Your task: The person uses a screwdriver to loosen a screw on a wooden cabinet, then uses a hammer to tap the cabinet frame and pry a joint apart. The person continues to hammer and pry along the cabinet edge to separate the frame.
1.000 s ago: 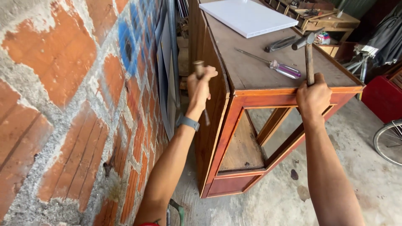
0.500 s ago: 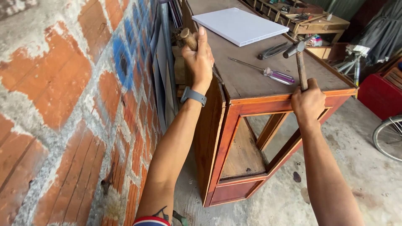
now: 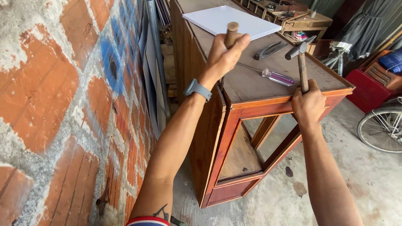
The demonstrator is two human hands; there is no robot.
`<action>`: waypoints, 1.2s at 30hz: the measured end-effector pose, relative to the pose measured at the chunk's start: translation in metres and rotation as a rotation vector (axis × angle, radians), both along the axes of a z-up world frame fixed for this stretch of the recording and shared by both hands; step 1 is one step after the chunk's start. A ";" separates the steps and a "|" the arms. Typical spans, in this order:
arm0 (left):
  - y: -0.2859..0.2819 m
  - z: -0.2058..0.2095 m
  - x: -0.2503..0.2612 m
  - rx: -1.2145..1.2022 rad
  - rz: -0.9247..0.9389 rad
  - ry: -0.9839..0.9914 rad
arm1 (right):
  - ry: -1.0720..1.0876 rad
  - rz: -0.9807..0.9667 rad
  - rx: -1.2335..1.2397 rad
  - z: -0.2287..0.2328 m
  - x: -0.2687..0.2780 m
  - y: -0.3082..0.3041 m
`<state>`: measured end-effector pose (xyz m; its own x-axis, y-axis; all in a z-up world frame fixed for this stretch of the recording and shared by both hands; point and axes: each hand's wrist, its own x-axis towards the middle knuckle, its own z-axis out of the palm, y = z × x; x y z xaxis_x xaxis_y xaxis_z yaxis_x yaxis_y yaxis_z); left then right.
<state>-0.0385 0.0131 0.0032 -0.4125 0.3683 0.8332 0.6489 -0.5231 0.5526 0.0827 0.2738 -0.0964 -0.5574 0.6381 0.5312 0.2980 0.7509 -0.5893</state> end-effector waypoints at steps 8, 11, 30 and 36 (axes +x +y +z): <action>0.007 -0.008 0.002 0.030 0.254 0.035 | -0.024 0.370 -0.199 0.070 0.044 -0.050; 0.005 -0.013 0.000 0.083 0.264 -0.029 | 0.052 0.678 -0.313 0.108 0.068 -0.081; 0.018 -0.025 -0.012 0.067 0.312 0.049 | -0.253 0.533 0.657 0.202 0.104 -0.137; 0.009 -0.019 -0.003 0.072 0.289 0.056 | -0.181 0.641 0.592 0.189 0.093 -0.129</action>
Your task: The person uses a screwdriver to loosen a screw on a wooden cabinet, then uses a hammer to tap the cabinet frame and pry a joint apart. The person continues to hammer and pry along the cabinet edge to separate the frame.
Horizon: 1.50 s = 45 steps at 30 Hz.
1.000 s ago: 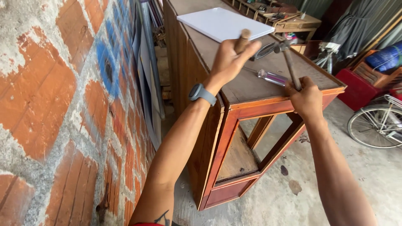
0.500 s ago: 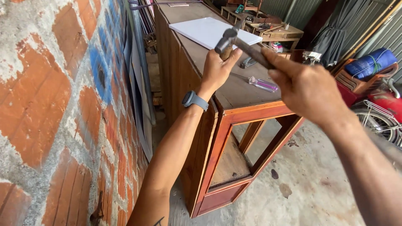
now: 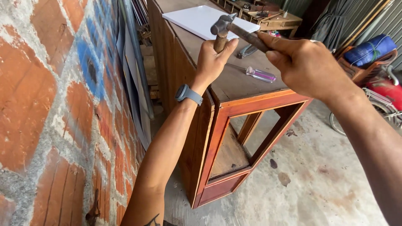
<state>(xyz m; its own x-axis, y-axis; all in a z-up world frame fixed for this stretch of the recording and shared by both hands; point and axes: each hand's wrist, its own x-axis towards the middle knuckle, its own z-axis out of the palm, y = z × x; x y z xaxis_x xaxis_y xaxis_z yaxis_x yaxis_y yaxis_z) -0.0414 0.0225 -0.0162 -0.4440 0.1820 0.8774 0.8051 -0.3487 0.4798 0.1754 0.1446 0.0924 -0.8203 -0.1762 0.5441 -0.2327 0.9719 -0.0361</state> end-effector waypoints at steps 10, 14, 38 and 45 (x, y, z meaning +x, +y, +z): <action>-0.022 0.038 0.037 -0.023 -0.172 -0.021 | -0.028 -0.232 -0.560 -0.080 -0.027 0.060; -0.005 0.037 0.029 -0.104 -0.047 0.088 | 0.234 -0.301 -0.418 -0.142 -0.059 0.110; -0.015 0.015 0.011 0.017 -0.082 0.092 | 0.332 -0.555 -0.493 -0.213 -0.104 0.149; -0.046 -0.012 -0.011 0.225 -0.294 0.055 | 0.285 -0.577 -0.507 -0.208 -0.098 0.146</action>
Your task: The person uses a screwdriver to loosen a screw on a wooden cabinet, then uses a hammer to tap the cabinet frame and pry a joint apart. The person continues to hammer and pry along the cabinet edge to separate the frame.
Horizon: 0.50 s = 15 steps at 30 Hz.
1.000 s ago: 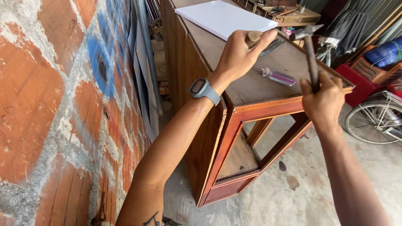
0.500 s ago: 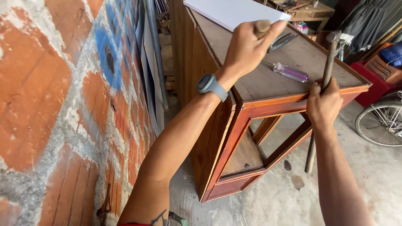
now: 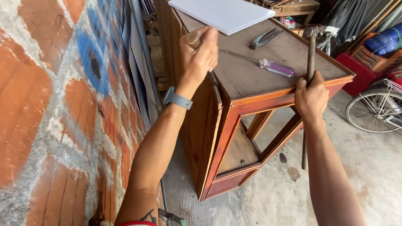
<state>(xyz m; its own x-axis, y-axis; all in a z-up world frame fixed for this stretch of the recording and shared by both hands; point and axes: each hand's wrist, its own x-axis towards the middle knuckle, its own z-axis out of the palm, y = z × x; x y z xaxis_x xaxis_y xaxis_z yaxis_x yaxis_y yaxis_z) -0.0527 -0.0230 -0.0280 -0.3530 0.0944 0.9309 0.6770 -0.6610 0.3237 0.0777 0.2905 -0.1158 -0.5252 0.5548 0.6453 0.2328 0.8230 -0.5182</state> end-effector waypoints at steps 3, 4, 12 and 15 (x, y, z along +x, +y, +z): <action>-0.007 0.006 0.019 0.017 -0.001 0.012 | -0.022 -0.005 -0.039 0.004 0.003 -0.008; -0.011 -0.008 0.014 0.022 0.001 0.000 | -0.034 -0.004 -0.034 0.002 0.005 -0.008; -0.022 -0.009 0.025 0.087 -0.108 -0.063 | 0.010 0.001 -0.046 0.001 0.004 -0.008; -0.016 -0.008 0.015 0.085 -0.097 0.012 | 0.012 -0.003 -0.042 0.003 0.003 -0.011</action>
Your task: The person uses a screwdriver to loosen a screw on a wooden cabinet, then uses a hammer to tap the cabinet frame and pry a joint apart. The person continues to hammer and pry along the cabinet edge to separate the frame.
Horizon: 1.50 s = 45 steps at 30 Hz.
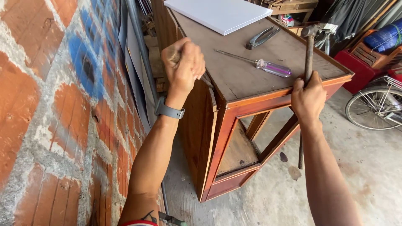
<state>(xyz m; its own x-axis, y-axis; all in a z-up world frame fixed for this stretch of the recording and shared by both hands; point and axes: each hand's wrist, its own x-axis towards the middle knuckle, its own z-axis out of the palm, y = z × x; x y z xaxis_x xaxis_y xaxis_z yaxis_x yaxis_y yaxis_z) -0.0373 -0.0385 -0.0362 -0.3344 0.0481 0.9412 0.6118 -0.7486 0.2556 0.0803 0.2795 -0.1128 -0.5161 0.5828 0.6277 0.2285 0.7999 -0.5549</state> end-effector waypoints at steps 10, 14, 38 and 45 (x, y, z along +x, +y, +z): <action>0.051 0.061 -0.007 -0.585 0.339 -0.065 | 0.048 0.036 0.069 -0.007 -0.003 0.004; 0.042 0.054 -0.003 -0.459 0.264 -0.105 | 0.046 0.041 0.049 -0.003 -0.002 0.000; 0.022 0.024 0.014 -0.194 0.213 0.010 | 0.050 0.008 0.071 -0.007 -0.002 0.004; 0.049 0.045 0.007 -0.353 0.310 0.082 | 0.277 0.223 0.071 -0.010 0.013 0.000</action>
